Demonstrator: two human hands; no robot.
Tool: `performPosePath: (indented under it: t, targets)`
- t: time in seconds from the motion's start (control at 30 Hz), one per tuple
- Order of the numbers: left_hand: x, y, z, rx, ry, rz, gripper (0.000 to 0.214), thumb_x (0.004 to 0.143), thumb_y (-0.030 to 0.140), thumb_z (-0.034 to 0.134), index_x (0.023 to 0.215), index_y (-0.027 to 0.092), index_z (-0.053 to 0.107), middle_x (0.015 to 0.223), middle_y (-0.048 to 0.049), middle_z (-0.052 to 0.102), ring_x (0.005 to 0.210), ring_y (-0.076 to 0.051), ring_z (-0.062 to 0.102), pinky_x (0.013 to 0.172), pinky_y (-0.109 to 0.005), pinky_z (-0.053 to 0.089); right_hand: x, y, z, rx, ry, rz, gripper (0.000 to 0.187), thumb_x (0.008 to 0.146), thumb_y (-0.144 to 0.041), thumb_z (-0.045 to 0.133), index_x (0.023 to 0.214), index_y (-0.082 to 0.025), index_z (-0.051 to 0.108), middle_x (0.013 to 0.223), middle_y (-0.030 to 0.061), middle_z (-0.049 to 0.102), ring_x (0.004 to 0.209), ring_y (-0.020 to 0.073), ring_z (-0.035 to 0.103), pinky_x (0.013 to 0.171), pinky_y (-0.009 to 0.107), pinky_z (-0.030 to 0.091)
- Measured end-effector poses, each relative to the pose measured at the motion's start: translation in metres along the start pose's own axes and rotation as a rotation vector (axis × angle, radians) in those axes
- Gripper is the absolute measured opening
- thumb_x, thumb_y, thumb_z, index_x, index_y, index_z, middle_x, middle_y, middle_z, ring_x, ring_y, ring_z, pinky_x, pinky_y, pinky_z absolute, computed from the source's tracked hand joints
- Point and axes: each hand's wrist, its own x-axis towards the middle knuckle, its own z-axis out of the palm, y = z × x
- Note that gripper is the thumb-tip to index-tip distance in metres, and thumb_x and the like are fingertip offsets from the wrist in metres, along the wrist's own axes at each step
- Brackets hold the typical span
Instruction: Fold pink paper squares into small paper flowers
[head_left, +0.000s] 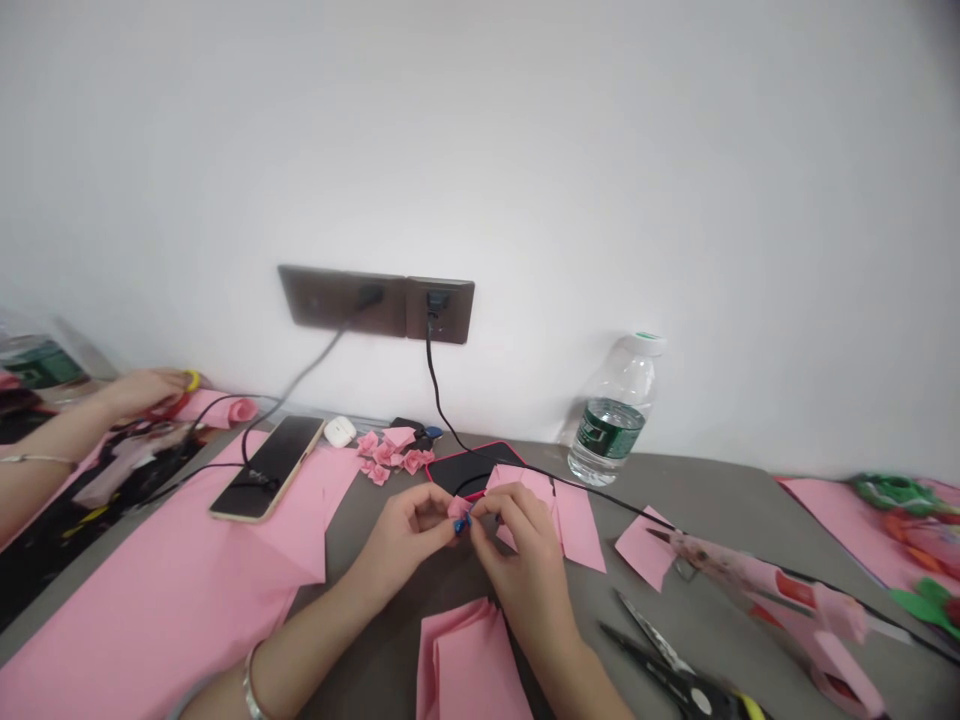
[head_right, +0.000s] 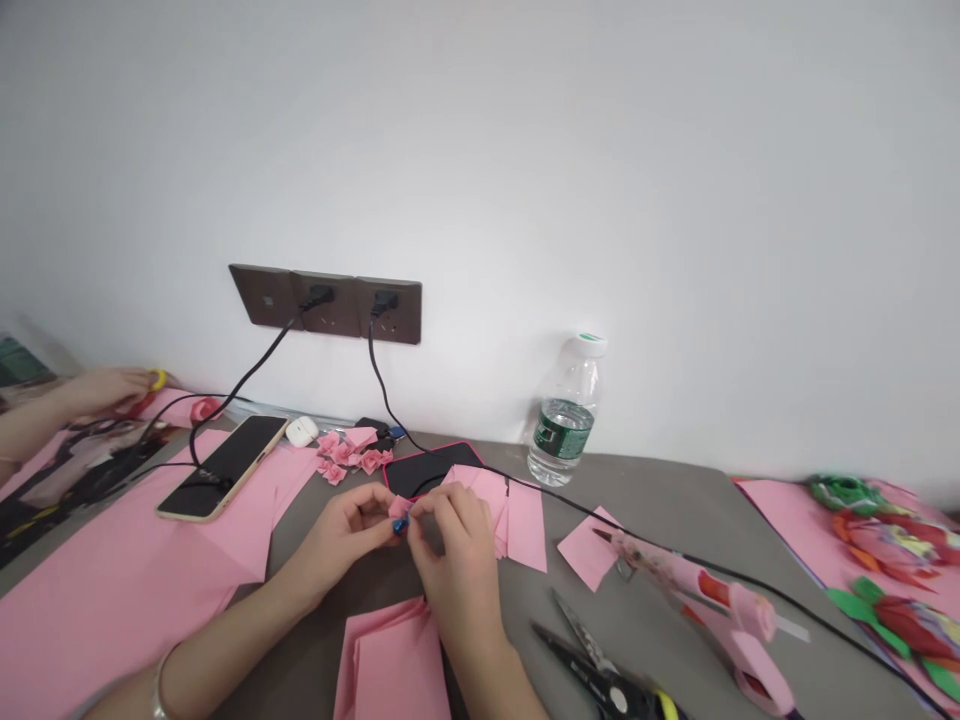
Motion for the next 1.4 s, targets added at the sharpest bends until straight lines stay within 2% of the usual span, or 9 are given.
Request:
performPosePath:
  t: [0.13,0.27,0.43,0.6,0.83,0.97,1.1,1.27,1.4]
  targets:
    - [-0.001,0.0,0.001,-0.045,0.044,-0.017,0.025,0.065,0.032,0.082,0.074,0.015,0.066,0.073,0.0003,0.066,0.069,-0.012,0.06,0.066,-0.021,0.052,-0.001,0.0,0.0,-0.011,0.003,-0.043,0.017,0.081,-0.008,0.058,0.08,-0.024,0.06,0.083,0.0037,0.063,0.08,0.023,0.057,0.071,0.034,0.04]
    - [-0.002,-0.001,0.001,-0.057,0.077,-0.019,0.026,0.065,0.033,0.084,0.073,0.015,0.067,0.066,0.002,0.064,0.063,-0.01,0.058,0.063,-0.019,0.052,-0.001,0.002,0.002,0.031,0.024,-0.022,0.016,0.082,-0.009,0.059,0.082,-0.025,0.062,0.086,0.004,0.063,0.083,0.0234,0.058,0.073,0.035,0.04]
    - [-0.001,-0.003,0.001,-0.107,0.071,-0.045,0.028,0.063,0.035,0.085,0.072,0.015,0.069,0.067,0.0012,0.067,0.063,-0.009,0.061,0.064,-0.019,0.053,-0.001,0.005,0.003,0.092,0.009,0.008,0.015,0.083,-0.01,0.059,0.079,-0.024,0.062,0.087,0.0043,0.061,0.084,0.0229,0.058,0.074,0.035,0.043]
    - [-0.002,-0.002,0.002,-0.147,0.105,-0.067,0.027,0.062,0.034,0.086,0.072,0.015,0.069,0.064,0.0027,0.065,0.061,-0.008,0.059,0.062,-0.017,0.053,-0.001,0.007,0.003,0.163,-0.017,-0.046,0.016,0.085,-0.009,0.057,0.082,-0.024,0.063,0.091,0.0055,0.06,0.087,0.0214,0.06,0.075,0.033,0.048]
    - [-0.003,-0.001,0.001,-0.198,0.07,-0.102,0.028,0.065,0.036,0.085,0.073,0.014,0.07,0.068,-0.0003,0.067,0.064,-0.009,0.061,0.066,-0.02,0.054,-0.001,0.012,0.004,0.142,0.01,-0.115,0.017,0.088,-0.009,0.057,0.086,-0.023,0.065,0.094,0.0062,0.06,0.086,0.02,0.061,0.074,0.031,0.05]
    - [-0.001,-0.003,0.0,-0.19,0.058,-0.082,0.027,0.066,0.037,0.084,0.072,0.014,0.069,0.062,0.0003,0.066,0.058,-0.008,0.059,0.062,-0.018,0.052,-0.001,0.012,0.003,0.165,-0.017,-0.122,0.018,0.088,-0.009,0.057,0.088,-0.024,0.066,0.097,0.0062,0.06,0.089,0.0198,0.06,0.076,0.031,0.049]
    - [0.0,-0.004,0.0,-0.141,0.073,-0.071,0.028,0.067,0.038,0.083,0.072,0.013,0.071,0.059,0.0,0.065,0.055,-0.008,0.058,0.058,-0.018,0.05,0.0,0.009,0.002,0.272,-0.08,-0.037,0.016,0.088,-0.009,0.055,0.084,-0.023,0.062,0.096,0.0054,0.059,0.092,0.0193,0.059,0.078,0.029,0.047]
    - [-0.001,-0.001,0.0,-0.03,0.073,-0.026,0.033,0.071,0.043,0.079,0.076,0.011,0.074,0.068,-0.0037,0.069,0.058,-0.01,0.059,0.058,-0.019,0.05,0.0,0.009,0.007,0.42,-0.025,0.162,0.005,0.087,-0.021,0.058,0.09,-0.021,0.054,0.094,0.0061,0.06,0.082,0.0192,0.058,0.068,0.028,0.045]
    - [-0.002,0.0,0.0,0.027,0.065,0.016,0.031,0.075,0.042,0.075,0.076,0.012,0.072,0.07,-0.003,0.067,0.06,-0.011,0.06,0.058,-0.02,0.052,-0.001,0.009,0.009,0.526,-0.179,0.265,0.016,0.092,-0.033,0.054,0.084,-0.02,0.056,0.082,0.0042,0.058,0.074,0.0184,0.056,0.066,0.027,0.044]
